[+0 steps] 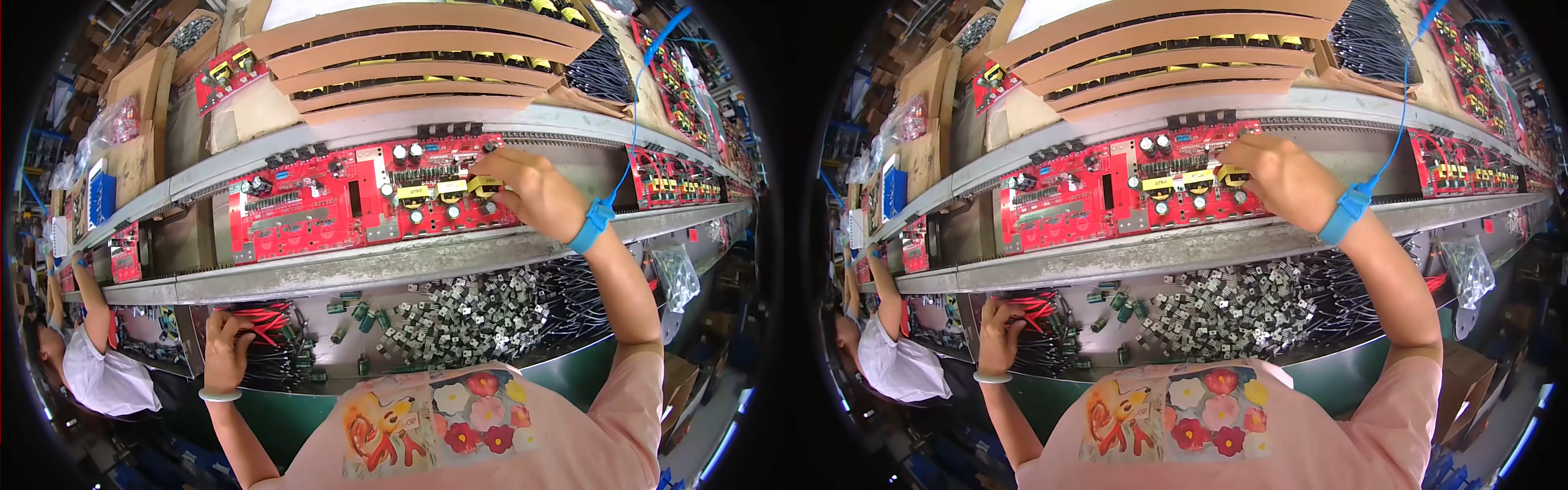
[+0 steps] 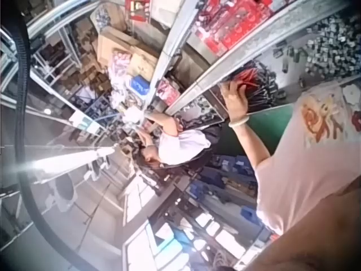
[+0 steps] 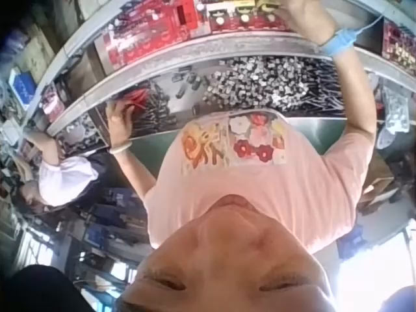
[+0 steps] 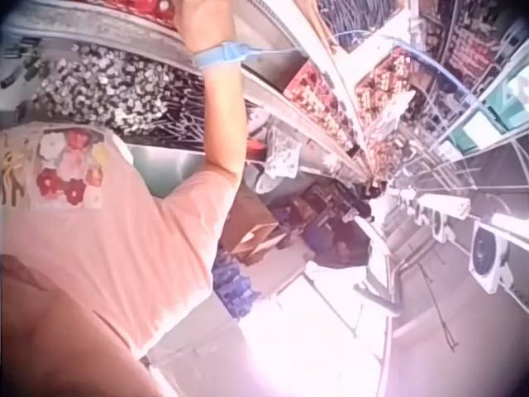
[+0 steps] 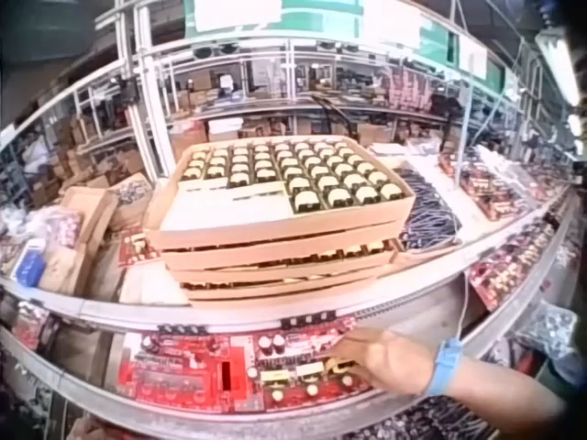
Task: The person assembles circuit boards on an assembly line by inserting electronic components, transformers, and wires into each board by hand, sliding the assembled boards along the track, and opening a plastic bag of components.
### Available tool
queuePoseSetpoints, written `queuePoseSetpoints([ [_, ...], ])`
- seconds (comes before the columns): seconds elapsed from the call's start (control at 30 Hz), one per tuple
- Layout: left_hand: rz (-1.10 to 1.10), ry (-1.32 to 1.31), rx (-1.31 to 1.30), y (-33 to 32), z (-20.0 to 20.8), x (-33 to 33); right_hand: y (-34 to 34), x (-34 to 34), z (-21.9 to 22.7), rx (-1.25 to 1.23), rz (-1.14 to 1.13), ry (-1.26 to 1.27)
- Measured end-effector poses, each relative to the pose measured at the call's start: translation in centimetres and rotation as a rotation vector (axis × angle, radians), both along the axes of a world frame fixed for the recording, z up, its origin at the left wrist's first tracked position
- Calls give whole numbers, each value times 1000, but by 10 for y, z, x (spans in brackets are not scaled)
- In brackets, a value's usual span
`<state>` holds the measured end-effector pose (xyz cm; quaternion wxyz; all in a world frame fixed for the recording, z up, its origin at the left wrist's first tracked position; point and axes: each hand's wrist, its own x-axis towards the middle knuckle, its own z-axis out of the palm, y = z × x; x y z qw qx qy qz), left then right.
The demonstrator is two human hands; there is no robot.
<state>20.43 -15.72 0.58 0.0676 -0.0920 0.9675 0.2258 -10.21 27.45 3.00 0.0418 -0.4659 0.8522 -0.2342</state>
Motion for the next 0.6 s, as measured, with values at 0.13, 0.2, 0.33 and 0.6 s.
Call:
queuePoseSetpoints([
  [0.13, -98, 34, -73, 1, 1, -8, 2, 4, 1, 36, -18, 26],
  [0.2, -118, 19, -139, 0, 0, -7, 0, 7, 2, 23, -12, 71],
  [0.33, -135, 43, -137, -1, -1, -8, 0, 11, 4, 73, -88, 43],
  [0.6, -5, 164, 138, 4, 5, -16, 5, 15, -5, 5, -67, 101],
])
